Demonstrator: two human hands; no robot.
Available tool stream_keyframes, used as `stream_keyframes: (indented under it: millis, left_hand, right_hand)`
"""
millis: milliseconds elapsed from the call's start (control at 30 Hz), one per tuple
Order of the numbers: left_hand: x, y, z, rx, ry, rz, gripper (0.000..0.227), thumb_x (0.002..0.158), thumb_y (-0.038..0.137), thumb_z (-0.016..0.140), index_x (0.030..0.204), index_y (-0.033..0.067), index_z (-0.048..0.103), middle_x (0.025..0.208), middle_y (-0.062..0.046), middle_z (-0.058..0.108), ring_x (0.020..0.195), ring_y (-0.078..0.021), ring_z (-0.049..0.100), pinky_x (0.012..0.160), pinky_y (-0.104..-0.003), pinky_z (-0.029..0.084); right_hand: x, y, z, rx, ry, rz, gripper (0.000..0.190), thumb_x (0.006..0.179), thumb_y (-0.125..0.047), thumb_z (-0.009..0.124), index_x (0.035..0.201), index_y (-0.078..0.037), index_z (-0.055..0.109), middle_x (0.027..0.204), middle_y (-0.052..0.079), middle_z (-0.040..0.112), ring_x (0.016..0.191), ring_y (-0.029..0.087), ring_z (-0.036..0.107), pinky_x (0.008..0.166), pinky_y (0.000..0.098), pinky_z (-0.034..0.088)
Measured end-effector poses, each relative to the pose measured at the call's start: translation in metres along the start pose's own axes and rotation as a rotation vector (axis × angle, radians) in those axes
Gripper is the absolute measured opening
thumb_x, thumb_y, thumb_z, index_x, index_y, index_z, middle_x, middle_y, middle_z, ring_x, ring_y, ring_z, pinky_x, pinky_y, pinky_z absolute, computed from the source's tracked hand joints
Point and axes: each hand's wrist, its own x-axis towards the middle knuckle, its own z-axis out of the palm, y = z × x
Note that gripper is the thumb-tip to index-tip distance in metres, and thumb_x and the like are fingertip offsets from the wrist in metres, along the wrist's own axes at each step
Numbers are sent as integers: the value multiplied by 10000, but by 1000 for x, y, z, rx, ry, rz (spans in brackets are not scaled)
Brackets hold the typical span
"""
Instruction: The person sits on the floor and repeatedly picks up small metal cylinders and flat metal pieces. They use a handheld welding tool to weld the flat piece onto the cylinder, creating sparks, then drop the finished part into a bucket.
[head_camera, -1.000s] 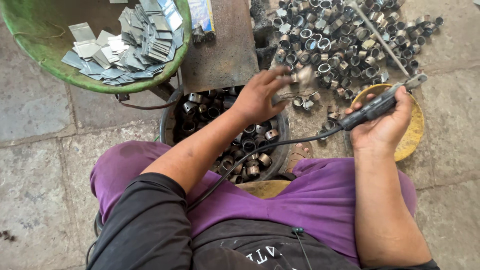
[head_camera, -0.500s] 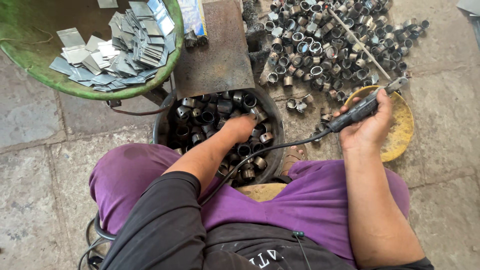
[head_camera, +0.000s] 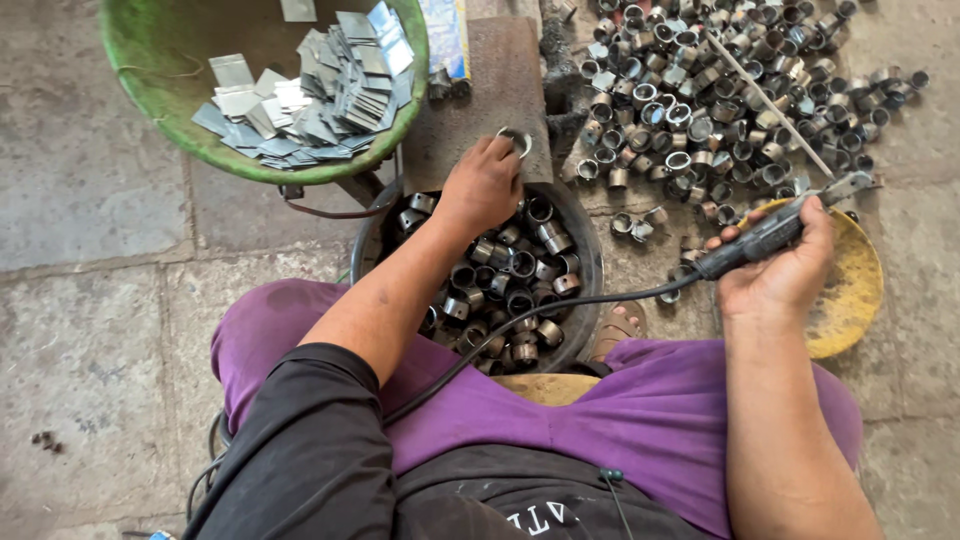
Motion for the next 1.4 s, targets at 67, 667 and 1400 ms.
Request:
stream_keyframes:
  millis: [67,667,1400]
  left_hand:
    - [-6,-3,-4,28,-60,-52,134,835,133,716,932,43,697,1127,-118,643,1143,-345,588,969,-451,516]
    - [-21,-125,-152,490,-115,-833,477,882,421,706,1218,84,683,1337,-137,561,1239,-358,494,955,-547,444]
    - [-19,-129,-134,635,-211,-894,483,823,225,649,1263,26,639,1377,-154,543,1283,-366,466,942,-589,426]
  right_hand:
    - [3,1,-3,16,-13,7,325,979,-453,653,1019,-136,592,885,44,637,767,271,603,727,490,501]
    - [0,10,14,-23,62,36,400,953,-430,680,1178,-142,518,896,45,619,774,250,630,731,486,517]
    - [-2,16,11,-7,-7,46,325,936,-430,700,1110,-193,563,879,38,615,770,259,615,708,470,510]
